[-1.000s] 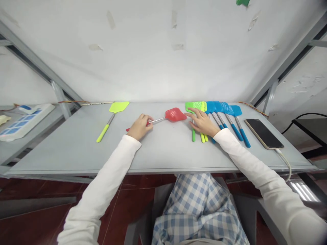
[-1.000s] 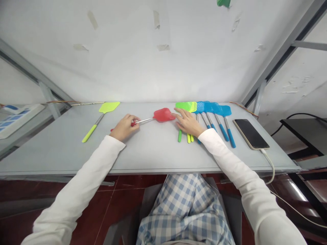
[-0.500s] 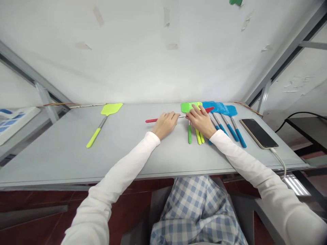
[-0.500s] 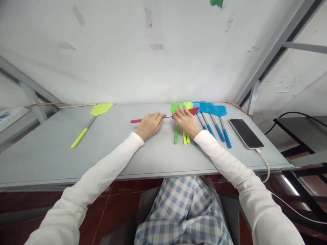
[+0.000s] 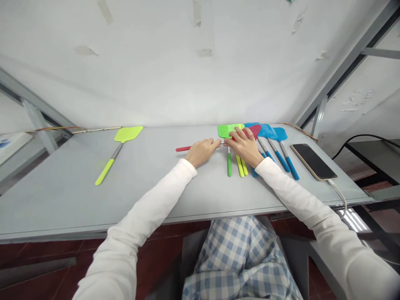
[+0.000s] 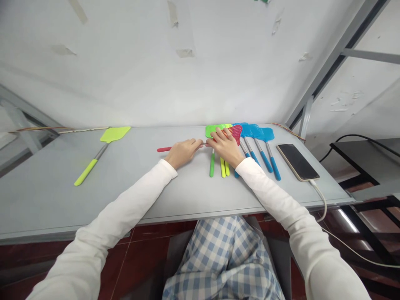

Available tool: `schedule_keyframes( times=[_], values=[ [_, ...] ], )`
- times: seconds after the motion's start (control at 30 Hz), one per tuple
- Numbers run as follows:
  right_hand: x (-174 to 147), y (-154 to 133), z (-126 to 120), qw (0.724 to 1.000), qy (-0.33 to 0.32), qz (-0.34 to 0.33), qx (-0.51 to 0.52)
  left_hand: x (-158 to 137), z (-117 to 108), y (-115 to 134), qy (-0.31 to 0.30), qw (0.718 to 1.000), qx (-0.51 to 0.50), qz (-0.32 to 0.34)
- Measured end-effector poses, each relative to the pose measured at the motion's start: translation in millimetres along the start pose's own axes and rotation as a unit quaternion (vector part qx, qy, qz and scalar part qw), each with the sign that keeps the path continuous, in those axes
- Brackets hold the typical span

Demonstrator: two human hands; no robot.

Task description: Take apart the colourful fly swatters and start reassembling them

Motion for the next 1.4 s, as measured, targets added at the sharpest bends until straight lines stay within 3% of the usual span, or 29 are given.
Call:
schedule_keyframes(
  times=[0.3, 0.5, 0.63, 0.73, 0.83, 0.93, 1.1, 1.2, 1.4],
  values=[
    [1.8, 3.4, 6.2, 0.999, -0.013, 0.010, 0.038, -3.4, -6.0, -10.7, 0.022, 1.000, -0.006, -0.001],
    [-12.0, 65.9, 15.3, 0.994, 0.016, 0.105, 0.011, -21.6, -22.3, -61.0, 0.040, 0.998, -0.002, -0.053],
    [-6.5, 64.2, 7.0, 0.994, 0.032, 0.106, 0.012, -28.7, -26.6, -77.8, 0.055, 0.997, -0.013, -0.047],
    [4.1, 34.3, -0.6, 0.998, 0.015, 0.060, 0.014, -24.7, -26.1, -64.4, 0.076, 0.996, -0.030, -0.022],
    [10.1, -0.5, 3.9, 0.998, -0.055, 0.000, 0.015, -17.5, -25.8, -32.3, 0.092, 0.994, -0.058, 0.031],
    [10.5, -15.5, 4.2, 0.996, -0.081, -0.007, 0.020, -13.3, -28.0, -9.4, 0.105, 0.992, -0.055, 0.040],
    [8.4, -6.7, -0.3, 0.996, -0.074, 0.037, 0.034, -15.4, -23.1, 3.3, 0.079, 0.994, -0.066, 0.023],
    [8.9, -1.0, 0.3, 0.995, -0.076, 0.063, 0.032, -15.2, -13.5, 0.9, 0.042, 0.997, -0.054, -0.024],
    [6.6, 19.4, 20.0, 0.984, -0.132, 0.117, 0.024, -6.6, -2.9, -6.2, -0.007, 0.998, -0.012, -0.058]
  ],
)
Point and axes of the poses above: each hand's wrist, its own x-axis towards the middle knuckle, its own z-axis out of the palm, y = z × x, the point moved 10 cm from there along x, towards the middle knuckle, and after that the axes turned 10 degrees about -x, right-handed, at the moved point
